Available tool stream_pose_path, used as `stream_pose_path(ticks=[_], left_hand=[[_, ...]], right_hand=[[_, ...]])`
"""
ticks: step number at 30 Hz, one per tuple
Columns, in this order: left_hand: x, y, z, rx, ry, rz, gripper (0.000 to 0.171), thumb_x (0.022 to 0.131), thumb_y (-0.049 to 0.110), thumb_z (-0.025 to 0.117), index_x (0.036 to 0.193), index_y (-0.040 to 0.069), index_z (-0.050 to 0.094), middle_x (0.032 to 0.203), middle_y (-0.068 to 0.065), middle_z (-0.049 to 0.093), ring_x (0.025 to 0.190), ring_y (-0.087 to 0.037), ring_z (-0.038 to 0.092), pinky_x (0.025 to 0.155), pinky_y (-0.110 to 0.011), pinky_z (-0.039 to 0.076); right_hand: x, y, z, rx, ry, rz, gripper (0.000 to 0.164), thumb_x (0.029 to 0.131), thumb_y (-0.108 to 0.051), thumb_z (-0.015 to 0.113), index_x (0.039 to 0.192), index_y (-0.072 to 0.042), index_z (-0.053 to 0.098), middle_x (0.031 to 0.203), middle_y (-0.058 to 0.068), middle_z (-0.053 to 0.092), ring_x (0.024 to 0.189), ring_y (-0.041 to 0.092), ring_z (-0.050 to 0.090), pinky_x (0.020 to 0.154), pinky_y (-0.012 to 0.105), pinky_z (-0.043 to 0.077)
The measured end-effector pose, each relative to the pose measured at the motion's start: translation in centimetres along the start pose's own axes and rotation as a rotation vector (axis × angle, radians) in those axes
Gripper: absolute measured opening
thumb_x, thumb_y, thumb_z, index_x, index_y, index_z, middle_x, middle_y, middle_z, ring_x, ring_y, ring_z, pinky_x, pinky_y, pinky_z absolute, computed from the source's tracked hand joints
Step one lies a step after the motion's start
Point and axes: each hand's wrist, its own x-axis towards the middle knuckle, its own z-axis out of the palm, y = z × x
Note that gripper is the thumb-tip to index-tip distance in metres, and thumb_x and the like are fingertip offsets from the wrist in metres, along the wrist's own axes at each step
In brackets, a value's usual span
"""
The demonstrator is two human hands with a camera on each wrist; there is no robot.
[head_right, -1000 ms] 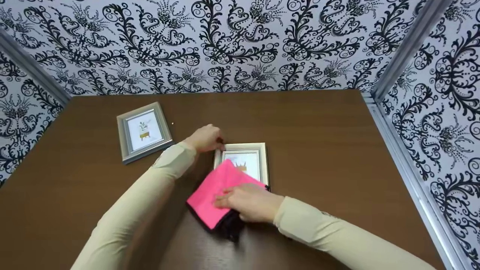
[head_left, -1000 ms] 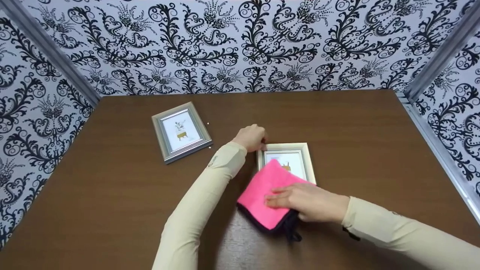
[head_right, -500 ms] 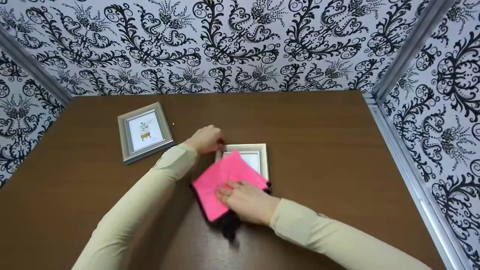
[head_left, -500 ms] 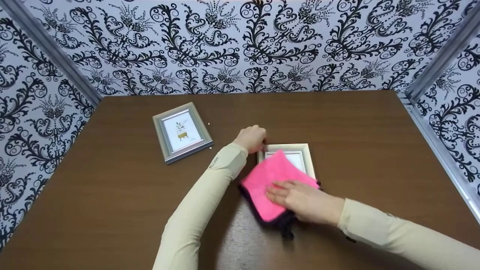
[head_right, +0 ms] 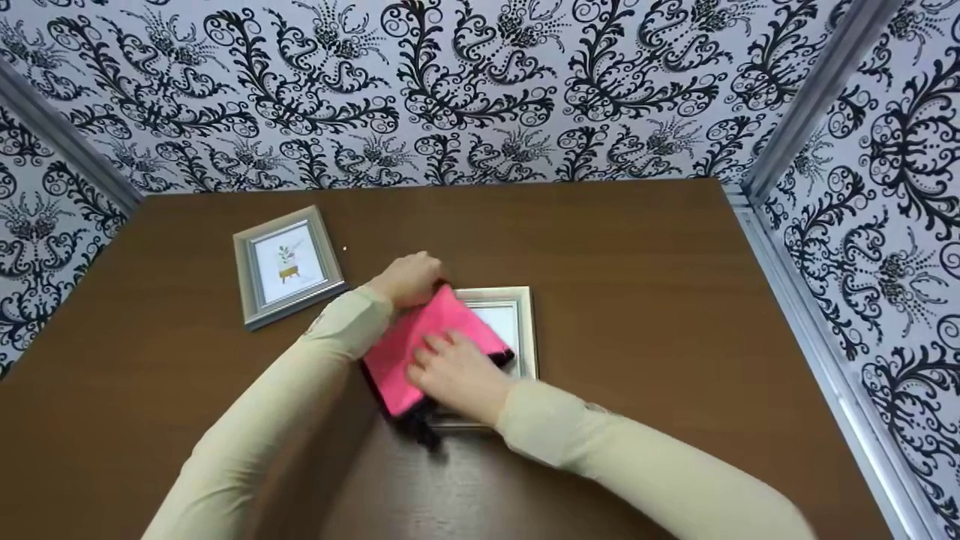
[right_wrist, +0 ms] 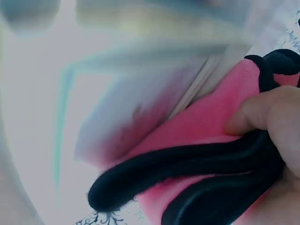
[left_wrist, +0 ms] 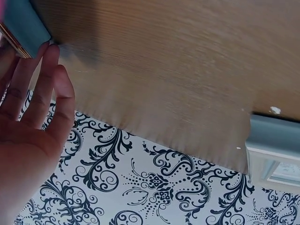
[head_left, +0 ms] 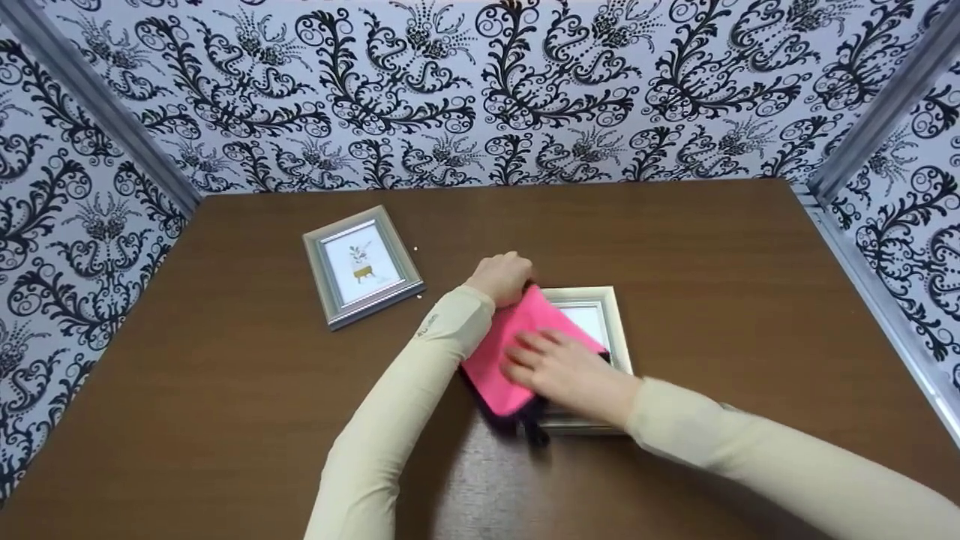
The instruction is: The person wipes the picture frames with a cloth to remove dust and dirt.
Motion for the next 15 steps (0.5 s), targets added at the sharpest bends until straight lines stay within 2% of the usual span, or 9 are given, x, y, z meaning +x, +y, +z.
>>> stream_pose_path(ticks=[3,6,11,15], left_hand=[[0.0,0.1,0.1,0.019,0.003,0.007,0.019,0.088,0.006,0.061,0.093,0.015,0.076,0.099,-0.011,0.069,0.097,-0.030,0.062,0.075,-0.048,0.053],[0.0,0.0,0.2,0.024,0.004,0.020,0.020,0.088,0.005,0.060,0.094,0.016,0.077,0.099,-0.009,0.069,0.096,-0.029,0.063,0.074,-0.048,0.053],[0.0,-0.3,0.3,0.005,-0.003,0.051,0.014,0.087,0.011,0.066,0.095,0.016,0.077,0.099,-0.007,0.070,0.096,-0.028,0.064,0.074,-0.047,0.053],[0.0,-0.4,0.4,-0.001,-0.017,0.052,0.008,0.086,0.014,0.070,0.092,0.014,0.075,0.097,-0.006,0.070,0.093,-0.027,0.064,0.075,-0.046,0.053]], right_hand=[[1.5,0.6,0.5,0.018,-0.017,-0.005,0.032,0.082,-0.010,0.074,0.113,-0.020,0.069,0.120,0.002,0.065,0.114,0.026,0.056,0.096,0.038,0.044],[2.1,0.3,0.2,0.022,-0.058,-0.032,0.028,0.079,-0.013,0.077,0.105,-0.020,0.071,0.115,0.001,0.067,0.112,0.025,0.058,0.095,0.035,0.045],[1.7,-2.4,-1.3,-0.091,-0.061,-0.078,0.022,0.076,-0.023,0.076,0.098,-0.022,0.072,0.100,-0.004,0.069,0.097,0.018,0.059,0.085,0.027,0.046],[0.8,-5.2,-2.6,-0.159,-0.042,-0.137,0.021,0.084,-0.031,0.067,0.102,-0.021,0.073,0.103,-0.001,0.069,0.098,0.019,0.061,0.085,0.028,0.047]])
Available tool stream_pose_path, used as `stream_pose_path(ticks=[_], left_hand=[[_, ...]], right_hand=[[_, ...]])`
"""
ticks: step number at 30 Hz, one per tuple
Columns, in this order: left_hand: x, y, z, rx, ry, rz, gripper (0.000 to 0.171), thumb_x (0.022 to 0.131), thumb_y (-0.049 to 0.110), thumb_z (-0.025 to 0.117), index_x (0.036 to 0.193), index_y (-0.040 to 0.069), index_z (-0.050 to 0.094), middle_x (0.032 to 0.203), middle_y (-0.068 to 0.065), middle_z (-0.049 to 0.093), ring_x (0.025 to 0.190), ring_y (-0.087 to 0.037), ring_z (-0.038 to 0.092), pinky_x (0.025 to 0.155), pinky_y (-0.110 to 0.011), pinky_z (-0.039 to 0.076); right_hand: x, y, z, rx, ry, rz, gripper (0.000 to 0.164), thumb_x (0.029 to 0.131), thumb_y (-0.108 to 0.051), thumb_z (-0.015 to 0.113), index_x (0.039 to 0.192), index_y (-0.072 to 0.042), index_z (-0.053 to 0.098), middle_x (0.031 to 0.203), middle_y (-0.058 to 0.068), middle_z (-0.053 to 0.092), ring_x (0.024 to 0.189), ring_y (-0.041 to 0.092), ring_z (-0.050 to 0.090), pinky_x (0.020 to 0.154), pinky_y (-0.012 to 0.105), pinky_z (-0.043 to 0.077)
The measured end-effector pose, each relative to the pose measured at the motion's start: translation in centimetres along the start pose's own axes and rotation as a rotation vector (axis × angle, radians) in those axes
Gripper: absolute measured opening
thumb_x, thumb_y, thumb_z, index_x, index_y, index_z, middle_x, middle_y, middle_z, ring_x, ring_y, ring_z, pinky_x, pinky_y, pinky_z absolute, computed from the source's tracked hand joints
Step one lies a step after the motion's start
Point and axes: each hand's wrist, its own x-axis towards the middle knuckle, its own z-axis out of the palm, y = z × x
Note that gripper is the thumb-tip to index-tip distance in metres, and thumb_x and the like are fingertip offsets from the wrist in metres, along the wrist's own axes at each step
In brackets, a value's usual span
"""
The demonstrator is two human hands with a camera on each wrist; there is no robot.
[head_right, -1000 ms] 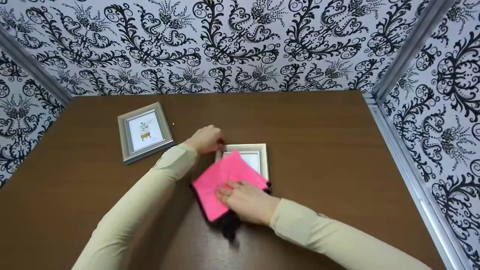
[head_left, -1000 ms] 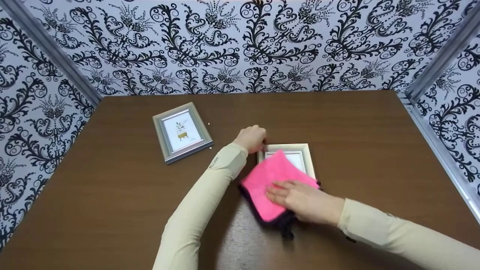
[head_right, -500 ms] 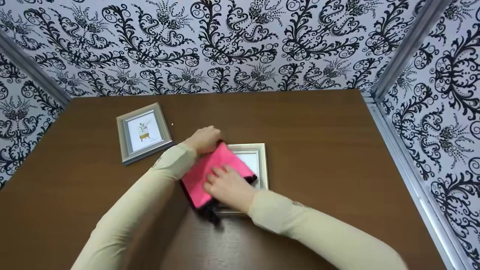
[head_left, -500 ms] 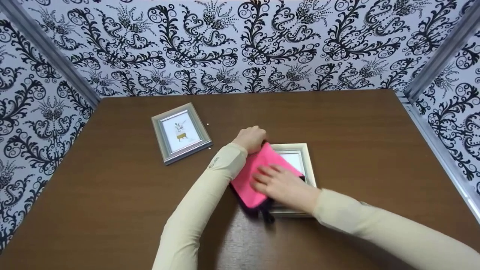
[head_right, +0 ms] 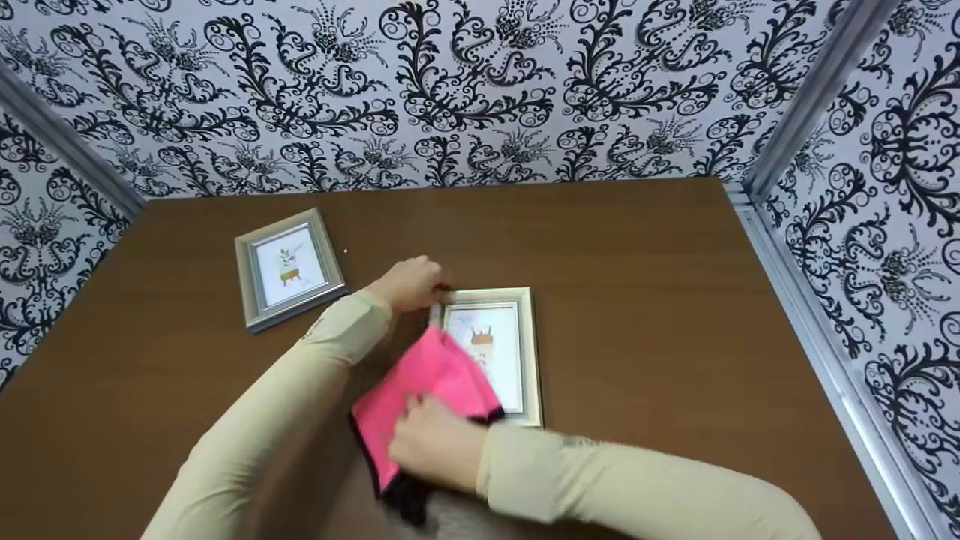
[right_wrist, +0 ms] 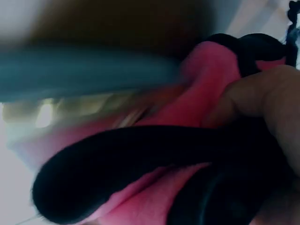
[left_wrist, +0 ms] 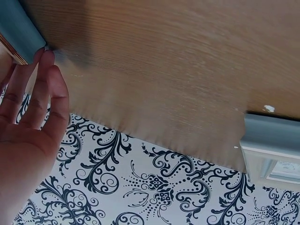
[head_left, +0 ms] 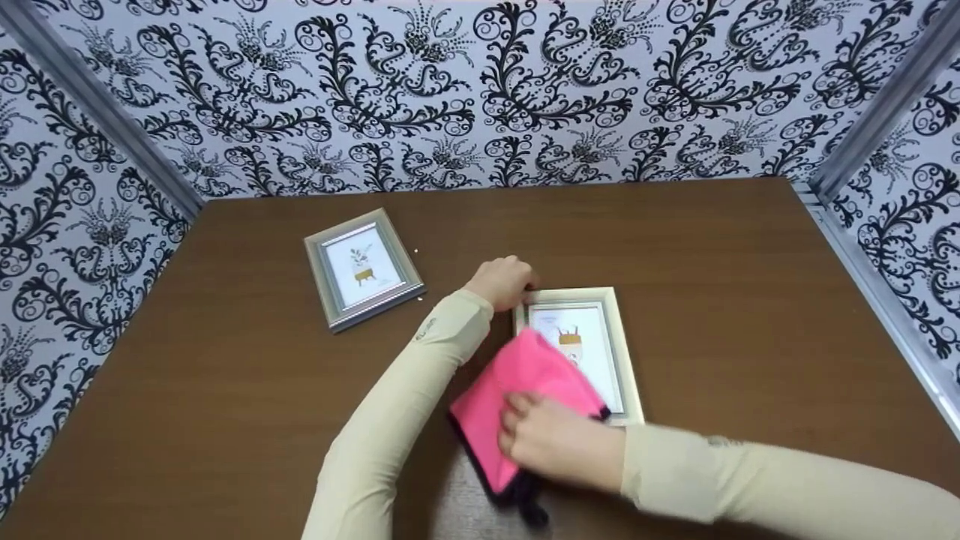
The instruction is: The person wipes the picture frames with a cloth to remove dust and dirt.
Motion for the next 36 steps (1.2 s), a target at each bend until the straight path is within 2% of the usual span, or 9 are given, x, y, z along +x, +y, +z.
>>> stream_pose_path(ticks=[2,6,11,16,19,22,28,33,36], left_hand=[[0.0,0.0,0.0,0.009,0.000,-0.004,0.007,0.086,0.015,0.071,0.091,0.014,0.075,0.096,-0.005,0.070,0.091,-0.026,0.064,0.075,-0.045,0.053],[0.1,0.2,0.1,0.010,-0.003,0.002,0.008,0.086,0.015,0.070,0.093,0.014,0.075,0.097,-0.005,0.070,0.091,-0.026,0.063,0.075,-0.045,0.052],[0.1,0.3,-0.1,0.003,-0.010,0.009,0.009,0.087,0.019,0.070,0.092,0.013,0.074,0.097,-0.007,0.069,0.093,-0.028,0.062,0.076,-0.046,0.052],[0.1,0.3,-0.3,0.011,0.008,0.000,0.010,0.090,0.014,0.064,0.087,0.014,0.074,0.094,-0.008,0.069,0.092,-0.029,0.062,0.074,-0.047,0.052],[0.0,0.3,-0.3,0.012,0.021,-0.003,0.016,0.090,0.008,0.060,0.089,0.015,0.075,0.096,-0.008,0.069,0.094,-0.029,0.063,0.074,-0.047,0.053],[-0.2,0.3,-0.2,0.015,0.023,-0.004,0.019,0.090,0.008,0.060,0.092,0.016,0.076,0.098,-0.008,0.070,0.095,-0.029,0.064,0.075,-0.047,0.053],[-0.2,0.4,-0.2,0.015,0.026,0.006,0.020,0.086,0.003,0.063,0.094,0.015,0.077,0.100,-0.008,0.070,0.096,-0.029,0.063,0.076,-0.048,0.053],[-0.1,0.3,0.0,0.024,0.018,0.010,0.017,0.086,0.006,0.067,0.096,0.015,0.076,0.101,-0.008,0.070,0.096,-0.028,0.063,0.077,-0.047,0.053],[-0.1,0.4,0.1,0.024,0.018,-0.005,0.014,0.087,0.008,0.067,0.096,0.014,0.076,0.100,-0.007,0.070,0.094,-0.027,0.063,0.077,-0.045,0.052]], right_hand=[[-0.4,-0.8,-0.5,0.000,0.004,-0.011,0.023,0.087,-0.031,0.064,0.105,-0.019,0.073,0.108,0.002,0.069,0.104,0.022,0.062,0.088,0.030,0.048],[-0.5,-0.9,-0.6,0.033,0.019,0.010,0.017,0.089,-0.030,0.063,0.101,-0.022,0.072,0.105,-0.001,0.069,0.105,0.022,0.061,0.090,0.031,0.047],[0.5,0.4,0.4,0.104,0.006,0.061,0.012,0.085,-0.031,0.067,0.096,-0.026,0.072,0.099,-0.005,0.069,0.102,0.019,0.061,0.088,0.031,0.047],[1.6,2.4,2.1,0.083,0.005,0.154,0.014,0.081,-0.024,0.073,0.095,-0.025,0.073,0.095,-0.005,0.068,0.091,0.018,0.060,0.078,0.030,0.048],[1.9,3.2,2.9,0.059,0.045,0.185,0.013,0.079,-0.020,0.073,0.092,-0.024,0.072,0.092,-0.004,0.068,0.087,0.018,0.059,0.074,0.031,0.046],[1.8,3.2,3.2,0.032,0.053,0.161,0.012,0.082,-0.021,0.071,0.093,-0.025,0.072,0.098,-0.002,0.069,0.092,0.020,0.060,0.076,0.031,0.046],[0.8,1.2,1.7,0.018,-0.026,0.102,0.016,0.086,-0.031,0.066,0.101,-0.026,0.071,0.105,0.001,0.069,0.101,0.023,0.061,0.080,0.032,0.049],[-1.0,-0.6,0.2,0.017,0.074,0.018,0.013,0.087,-0.034,0.063,0.094,-0.026,0.069,0.099,-0.002,0.068,0.098,0.021,0.061,0.082,0.031,0.048],[-2.4,-0.9,-0.3,0.027,0.144,-0.048,0.011,0.087,-0.031,0.061,0.093,-0.025,0.068,0.105,-0.003,0.067,0.105,0.019,0.060,0.089,0.031,0.046]])
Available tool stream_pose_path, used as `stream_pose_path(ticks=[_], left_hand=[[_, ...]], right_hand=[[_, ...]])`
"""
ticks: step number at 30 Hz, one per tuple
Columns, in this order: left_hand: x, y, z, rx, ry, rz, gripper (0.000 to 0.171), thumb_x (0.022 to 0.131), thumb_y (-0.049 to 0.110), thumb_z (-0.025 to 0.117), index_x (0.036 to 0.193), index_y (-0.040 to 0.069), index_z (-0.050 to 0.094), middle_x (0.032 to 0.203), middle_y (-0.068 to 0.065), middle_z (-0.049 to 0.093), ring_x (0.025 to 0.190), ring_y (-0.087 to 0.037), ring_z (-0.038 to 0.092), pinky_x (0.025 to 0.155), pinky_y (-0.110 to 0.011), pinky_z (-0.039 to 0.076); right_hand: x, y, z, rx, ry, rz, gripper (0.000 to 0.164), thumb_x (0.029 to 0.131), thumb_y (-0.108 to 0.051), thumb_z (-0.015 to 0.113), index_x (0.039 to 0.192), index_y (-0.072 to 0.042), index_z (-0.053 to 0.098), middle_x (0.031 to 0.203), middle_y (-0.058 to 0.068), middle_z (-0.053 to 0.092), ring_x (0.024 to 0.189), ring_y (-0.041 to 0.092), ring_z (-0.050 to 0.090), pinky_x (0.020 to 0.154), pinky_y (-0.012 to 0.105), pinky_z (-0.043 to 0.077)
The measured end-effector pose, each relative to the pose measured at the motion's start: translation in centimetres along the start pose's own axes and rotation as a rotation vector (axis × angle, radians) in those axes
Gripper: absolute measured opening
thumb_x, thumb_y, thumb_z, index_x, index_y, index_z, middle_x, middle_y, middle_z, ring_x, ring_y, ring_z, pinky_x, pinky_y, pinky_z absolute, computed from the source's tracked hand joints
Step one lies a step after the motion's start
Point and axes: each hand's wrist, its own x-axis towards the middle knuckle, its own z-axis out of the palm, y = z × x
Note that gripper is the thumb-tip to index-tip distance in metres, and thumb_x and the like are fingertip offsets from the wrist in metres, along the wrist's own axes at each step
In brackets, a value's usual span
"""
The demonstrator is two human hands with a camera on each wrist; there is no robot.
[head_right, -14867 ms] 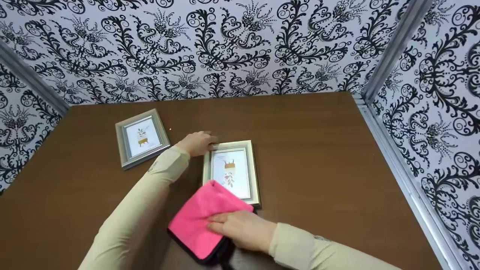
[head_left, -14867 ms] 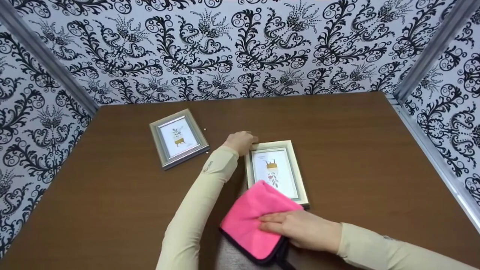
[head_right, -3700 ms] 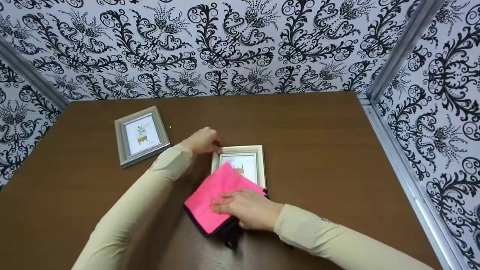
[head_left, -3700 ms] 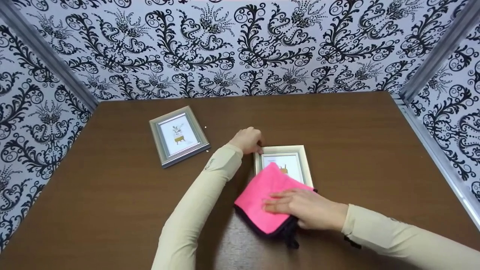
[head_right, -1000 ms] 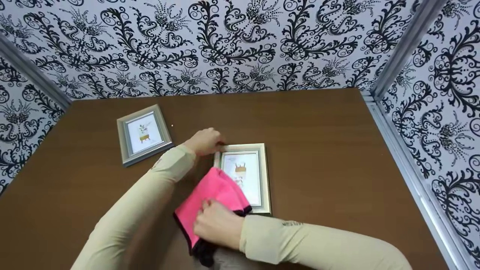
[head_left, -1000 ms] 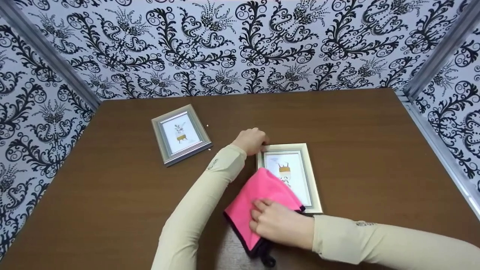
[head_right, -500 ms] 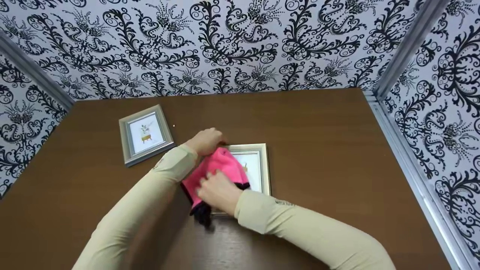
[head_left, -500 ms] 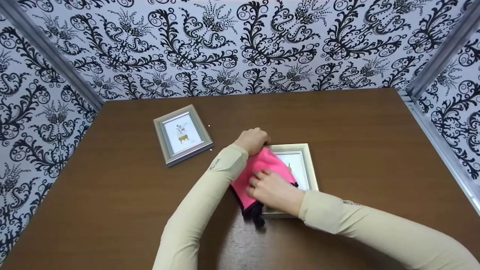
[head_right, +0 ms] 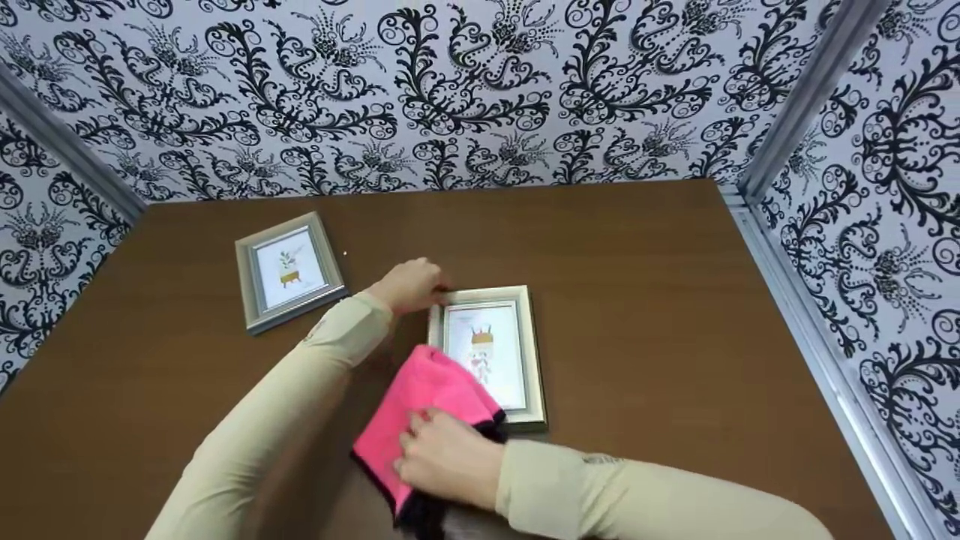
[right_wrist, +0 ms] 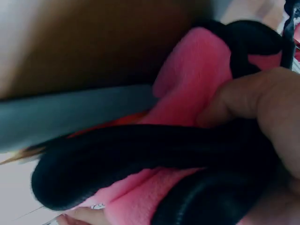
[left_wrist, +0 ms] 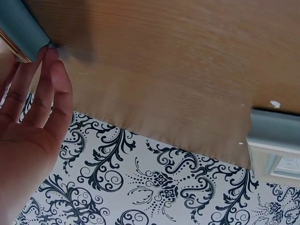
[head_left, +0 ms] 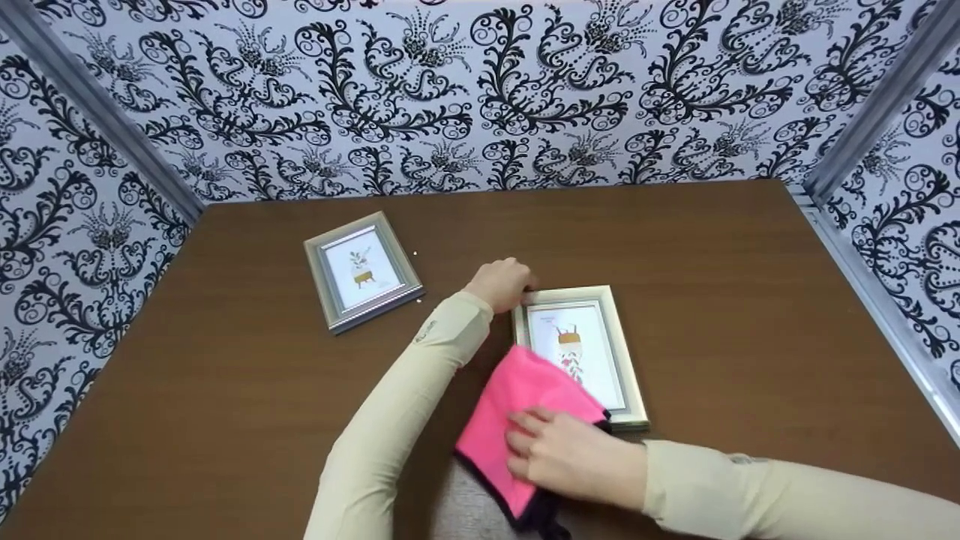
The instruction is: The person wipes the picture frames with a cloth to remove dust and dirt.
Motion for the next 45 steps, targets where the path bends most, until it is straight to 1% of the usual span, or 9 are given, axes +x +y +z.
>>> stream_pose_path(ticks=[6,13,18,23,27,31,34,38,45], left_hand=[[-0.9,0.3,0.6,-0.007,0.034,-0.072,0.012,0.092,0.010,0.062,0.093,0.011,0.074,0.098,-0.008,0.070,0.090,-0.028,0.065,0.072,-0.045,0.054],[-2.7,0.7,0.3,0.031,0.077,-0.098,0.017,0.096,0.016,0.059,0.091,0.006,0.072,0.095,-0.013,0.069,0.086,-0.033,0.067,0.068,-0.048,0.055],[-5.6,1.3,0.0,0.152,0.186,-0.026,0.013,0.091,0.009,0.058,0.090,0.005,0.070,0.090,-0.010,0.066,0.080,-0.030,0.066,0.062,-0.044,0.055],[-9.5,3.2,0.6,0.260,0.278,0.067,0.009,0.086,0.015,0.065,0.088,0.008,0.069,0.087,-0.006,0.064,0.075,-0.024,0.062,0.059,-0.038,0.053],[-12.3,5.6,1.2,0.222,0.239,0.133,0.022,0.084,0.033,0.070,0.089,0.012,0.068,0.087,-0.003,0.062,0.074,-0.021,0.058,0.058,-0.033,0.051],[-14.1,8.0,1.7,0.238,0.171,0.168,0.036,0.082,0.047,0.072,0.088,0.012,0.069,0.086,-0.002,0.062,0.074,-0.018,0.058,0.057,-0.030,0.050],[-14.7,9.4,2.2,0.324,0.176,0.164,0.034,0.080,0.043,0.074,0.087,0.010,0.071,0.088,-0.006,0.064,0.073,-0.016,0.059,0.055,-0.028,0.052],[-14.5,10.4,2.9,0.412,0.259,0.142,0.026,0.076,0.029,0.075,0.085,0.004,0.072,0.091,-0.014,0.067,0.069,-0.015,0.060,0.049,-0.026,0.052],[-13.0,10.6,3.2,0.399,0.321,0.123,0.017,0.074,0.024,0.074,0.077,0.007,0.071,0.079,-0.009,0.063,0.062,-0.013,0.057,0.043,-0.026,0.049]], right_hand=[[-2.7,1.3,-0.2,0.140,0.076,-0.067,0.015,0.086,-0.020,0.061,0.099,-0.020,0.068,0.119,0.001,0.065,0.113,0.017,0.058,0.099,0.031,0.042],[-5.4,4.3,-0.2,0.288,0.189,-0.005,0.040,0.072,0.002,0.070,0.108,-0.014,0.068,0.117,0.004,0.066,0.110,0.019,0.060,0.097,0.033,0.045],[-7.8,6.8,-0.6,0.345,0.232,0.096,0.058,0.057,0.010,0.073,0.112,-0.009,0.068,0.115,0.005,0.066,0.106,0.024,0.062,0.090,0.038,0.050],[-10.4,9.2,-1.5,0.391,0.206,0.233,0.062,0.055,0.006,0.080,0.115,-0.006,0.066,0.117,0.009,0.065,0.108,0.028,0.061,0.089,0.045,0.050],[-11.9,10.4,-1.9,0.412,0.248,0.328,0.054,0.063,0.001,0.078,0.115,-0.006,0.067,0.119,0.010,0.064,0.109,0.028,0.060,0.089,0.049,0.048],[-13.1,11.1,-1.8,0.427,0.281,0.415,0.049,0.067,0.003,0.072,0.114,-0.009,0.068,0.119,0.006,0.064,0.109,0.025,0.060,0.094,0.038,0.045],[-13.9,11.3,-1.7,0.432,0.266,0.484,0.049,0.067,0.004,0.072,0.114,-0.011,0.068,0.119,0.004,0.064,0.109,0.025,0.061,0.095,0.033,0.042],[-15.0,11.7,-1.6,0.451,0.239,0.545,0.057,0.062,0.012,0.067,0.115,-0.011,0.067,0.119,0.004,0.065,0.109,0.028,0.061,0.097,0.030,0.041],[-16.3,12.0,-1.5,0.547,0.237,0.593,0.071,0.056,0.023,0.059,0.118,-0.010,0.066,0.120,0.004,0.064,0.109,0.032,0.060,0.102,0.008,0.023]])
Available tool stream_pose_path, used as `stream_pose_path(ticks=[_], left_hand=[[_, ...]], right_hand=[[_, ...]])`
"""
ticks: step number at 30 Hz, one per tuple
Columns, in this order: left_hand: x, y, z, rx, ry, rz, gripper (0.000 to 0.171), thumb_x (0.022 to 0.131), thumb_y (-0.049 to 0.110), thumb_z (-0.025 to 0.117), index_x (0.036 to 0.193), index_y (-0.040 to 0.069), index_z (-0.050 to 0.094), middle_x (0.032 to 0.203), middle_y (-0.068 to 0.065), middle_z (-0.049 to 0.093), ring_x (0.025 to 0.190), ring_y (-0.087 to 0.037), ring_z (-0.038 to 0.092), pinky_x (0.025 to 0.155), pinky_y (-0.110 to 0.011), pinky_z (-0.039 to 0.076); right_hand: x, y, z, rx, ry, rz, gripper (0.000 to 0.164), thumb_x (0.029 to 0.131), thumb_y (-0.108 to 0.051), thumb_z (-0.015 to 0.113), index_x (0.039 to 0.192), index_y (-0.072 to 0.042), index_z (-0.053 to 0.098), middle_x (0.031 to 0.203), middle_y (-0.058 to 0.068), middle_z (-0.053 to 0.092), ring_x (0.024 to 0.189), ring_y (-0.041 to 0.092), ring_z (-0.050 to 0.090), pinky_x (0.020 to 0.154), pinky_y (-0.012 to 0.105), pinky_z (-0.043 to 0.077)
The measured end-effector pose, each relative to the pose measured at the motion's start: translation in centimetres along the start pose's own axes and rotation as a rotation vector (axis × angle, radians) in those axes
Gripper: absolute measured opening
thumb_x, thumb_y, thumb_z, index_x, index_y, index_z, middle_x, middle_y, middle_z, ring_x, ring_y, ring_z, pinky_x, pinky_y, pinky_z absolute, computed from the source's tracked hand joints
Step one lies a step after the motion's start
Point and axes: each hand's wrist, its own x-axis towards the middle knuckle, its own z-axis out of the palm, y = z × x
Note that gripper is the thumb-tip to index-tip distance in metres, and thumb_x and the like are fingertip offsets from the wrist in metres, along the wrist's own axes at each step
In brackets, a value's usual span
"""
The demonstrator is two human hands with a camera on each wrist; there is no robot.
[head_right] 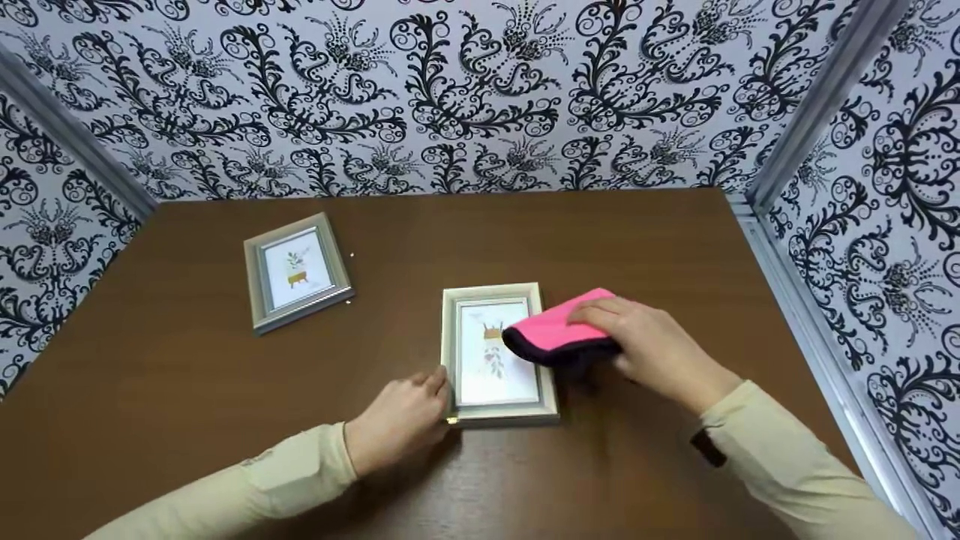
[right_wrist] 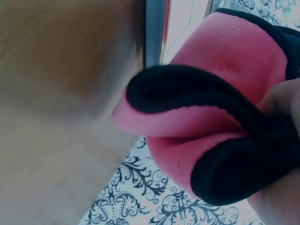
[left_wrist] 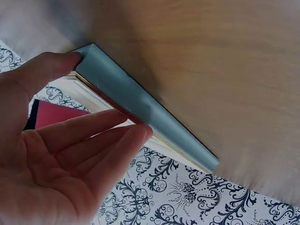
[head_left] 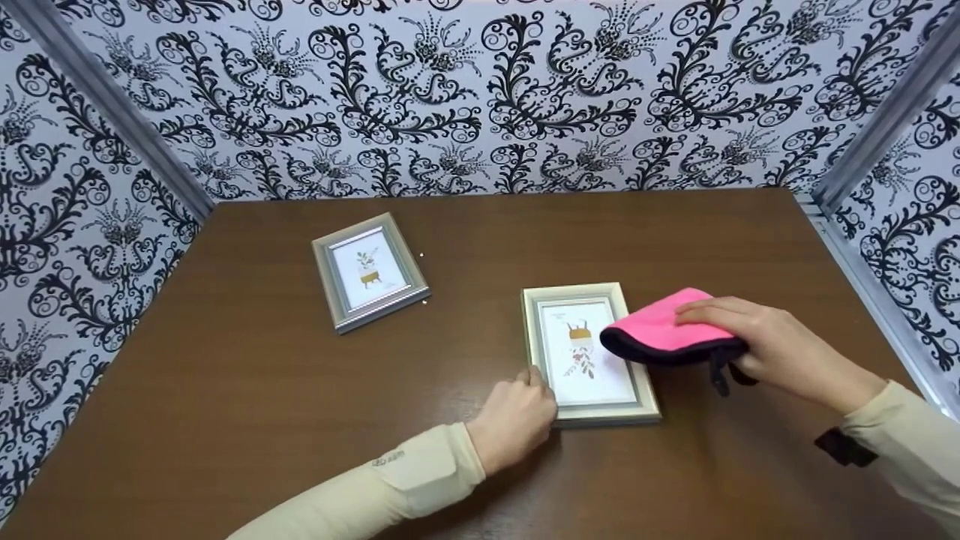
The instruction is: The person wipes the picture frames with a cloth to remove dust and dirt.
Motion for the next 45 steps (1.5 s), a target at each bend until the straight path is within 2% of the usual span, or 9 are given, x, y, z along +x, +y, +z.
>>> stream_pose_path(ticks=[6,9,14,19,26,31,36,41,45], left_hand=[[2.8,-1.1,0.6,-0.109,-0.057,-0.018,0.010,0.075,0.023,0.076,0.074,0.014,0.070,0.072,-0.004,0.062,0.063,-0.016,0.059,0.046,-0.028,0.049],[4.7,-1.8,1.3,-0.135,-0.068,-0.051,0.008,0.077,0.022,0.075,0.075,0.015,0.071,0.072,-0.003,0.063,0.064,-0.016,0.060,0.047,-0.029,0.050],[8.2,-3.0,2.4,-0.156,-0.091,-0.145,0.011,0.081,0.023,0.071,0.075,0.014,0.070,0.072,-0.004,0.066,0.063,-0.019,0.063,0.049,-0.033,0.050],[11.4,-4.3,3.2,-0.165,-0.140,-0.250,0.008,0.082,0.022,0.070,0.080,0.014,0.072,0.080,-0.005,0.070,0.069,-0.022,0.066,0.053,-0.038,0.052],[14.4,-5.7,3.9,-0.172,-0.207,-0.376,0.012,0.084,0.024,0.070,0.091,0.016,0.074,0.092,-0.002,0.071,0.082,-0.023,0.068,0.062,-0.038,0.053],[15.5,-5.9,4.3,-0.153,-0.245,-0.406,0.013,0.088,0.020,0.066,0.098,0.018,0.075,0.097,-0.002,0.071,0.087,-0.023,0.067,0.066,-0.039,0.054],[16.0,-5.2,4.2,-0.113,-0.317,-0.417,0.020,0.090,0.023,0.065,0.107,0.019,0.074,0.107,-0.002,0.070,0.096,-0.022,0.064,0.078,-0.039,0.050],[15.5,-5.3,4.3,-0.112,-0.336,-0.431,0.028,0.089,0.028,0.065,0.112,0.014,0.071,0.115,-0.006,0.066,0.108,-0.026,0.058,0.082,-0.040,0.047],[14.2,-6.1,4.0,-0.129,-0.324,-0.413,0.038,0.090,0.027,0.063,0.124,0.010,0.064,0.128,-0.009,0.058,0.119,-0.032,0.051,0.088,-0.044,0.045]], right_hand=[[-0.6,0.1,-0.3,0.014,0.023,0.009,0.077,0.054,0.025,0.061,0.122,-0.011,0.065,0.123,0.002,0.063,0.116,0.023,0.056,0.103,0.010,0.025],[-0.7,-0.1,-0.1,0.008,0.030,0.006,0.075,0.055,0.024,0.064,0.121,-0.011,0.065,0.122,0.002,0.063,0.116,0.025,0.057,0.104,0.011,0.024],[-0.7,-0.5,0.6,-0.006,0.020,-0.029,0.074,0.053,0.023,0.061,0.119,-0.010,0.066,0.121,0.004,0.064,0.110,0.031,0.060,0.104,0.011,0.023],[-0.6,-0.9,1.3,-0.015,0.015,-0.076,0.073,0.052,0.021,0.059,0.118,-0.010,0.066,0.121,0.006,0.064,0.109,0.031,0.060,0.105,0.012,0.022],[-0.4,-1.0,2.2,-0.026,0.002,-0.095,0.074,0.051,0.020,0.049,0.116,-0.011,0.067,0.119,0.006,0.064,0.108,0.025,0.061,0.104,0.010,0.021],[-0.4,-1.1,2.7,-0.036,0.010,-0.103,0.068,0.054,0.018,0.053,0.114,-0.012,0.067,0.118,0.004,0.065,0.107,0.023,0.061,0.103,0.013,0.027],[-0.4,-1.2,3.0,-0.028,0.023,-0.137,0.067,0.054,0.016,0.053,0.113,-0.011,0.067,0.117,0.004,0.065,0.107,0.023,0.061,0.102,0.015,0.030],[-0.3,-1.4,3.2,-0.018,0.030,-0.160,0.069,0.052,0.016,0.049,0.114,-0.010,0.067,0.118,0.005,0.064,0.107,0.023,0.061,0.103,0.015,0.028],[-0.4,-1.5,3.2,-0.018,0.031,-0.162,0.068,0.053,0.016,0.049,0.114,-0.010,0.067,0.118,0.005,0.064,0.107,0.024,0.061,0.104,0.015,0.028]])
